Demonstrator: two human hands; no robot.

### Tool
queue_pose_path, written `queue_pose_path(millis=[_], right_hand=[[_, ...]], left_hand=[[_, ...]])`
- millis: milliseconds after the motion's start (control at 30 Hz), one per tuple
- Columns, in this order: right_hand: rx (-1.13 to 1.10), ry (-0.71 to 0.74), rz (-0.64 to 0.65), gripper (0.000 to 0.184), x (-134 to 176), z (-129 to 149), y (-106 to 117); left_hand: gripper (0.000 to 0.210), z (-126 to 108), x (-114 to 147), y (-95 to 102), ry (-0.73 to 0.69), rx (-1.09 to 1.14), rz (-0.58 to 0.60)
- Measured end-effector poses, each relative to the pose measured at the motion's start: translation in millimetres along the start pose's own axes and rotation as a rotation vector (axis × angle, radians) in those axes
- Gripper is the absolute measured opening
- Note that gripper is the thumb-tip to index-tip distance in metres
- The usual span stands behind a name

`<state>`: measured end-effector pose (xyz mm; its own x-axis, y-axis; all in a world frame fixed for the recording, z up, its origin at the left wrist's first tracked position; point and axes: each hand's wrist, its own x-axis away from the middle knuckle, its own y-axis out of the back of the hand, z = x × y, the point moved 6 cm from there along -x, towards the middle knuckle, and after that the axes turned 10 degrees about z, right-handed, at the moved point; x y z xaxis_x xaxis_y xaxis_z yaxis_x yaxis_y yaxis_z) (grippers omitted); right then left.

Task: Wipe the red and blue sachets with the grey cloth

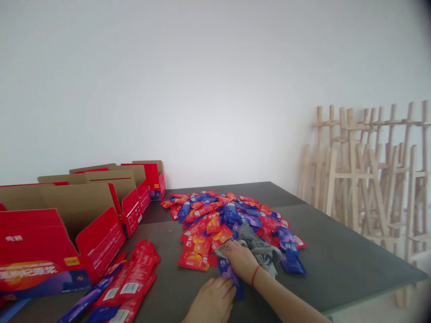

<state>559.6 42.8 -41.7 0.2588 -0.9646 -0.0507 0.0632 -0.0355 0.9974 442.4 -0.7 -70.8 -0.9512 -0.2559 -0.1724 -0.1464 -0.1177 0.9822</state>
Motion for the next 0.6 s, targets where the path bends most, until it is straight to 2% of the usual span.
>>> queue_pose_path(millis=[100, 233, 300, 400, 467, 600], right_hand=[[0.001, 0.048, -0.001, 0.034, 8.0, 3.0, 3.1], [-0.015, 0.178, -0.011, 0.032, 51.3, 18.6, 3.8], [-0.023, 0.199, -0.011, 0.028, 67.0, 25.0, 3.5], [-0.022, 0.155, -0.010, 0.026, 65.8, 27.1, 2.3], [-0.003, 0.056, -0.056, 0.029, 53.0, 20.9, 3.7], [0.015, -0.096, -0.104, 0.031, 35.3, 10.9, 5.5]], left_hand=[[0.022, 2.6, 1.9, -4.4, 0.013, -0.024, -0.027], [0.026, -0.3, 3.3, -3.1, 0.018, 0.036, -0.031], [0.030, -3.3, 3.6, 1.2, 0.007, 0.071, -0.017], [0.033, -3.6, 3.9, 8.8, -0.021, 0.064, -0.028], [0.037, -1.2, 4.0, 12.6, -0.072, 0.043, -0.058], [0.041, 5.0, 6.5, 20.5, -0.210, 0.028, -0.182]])
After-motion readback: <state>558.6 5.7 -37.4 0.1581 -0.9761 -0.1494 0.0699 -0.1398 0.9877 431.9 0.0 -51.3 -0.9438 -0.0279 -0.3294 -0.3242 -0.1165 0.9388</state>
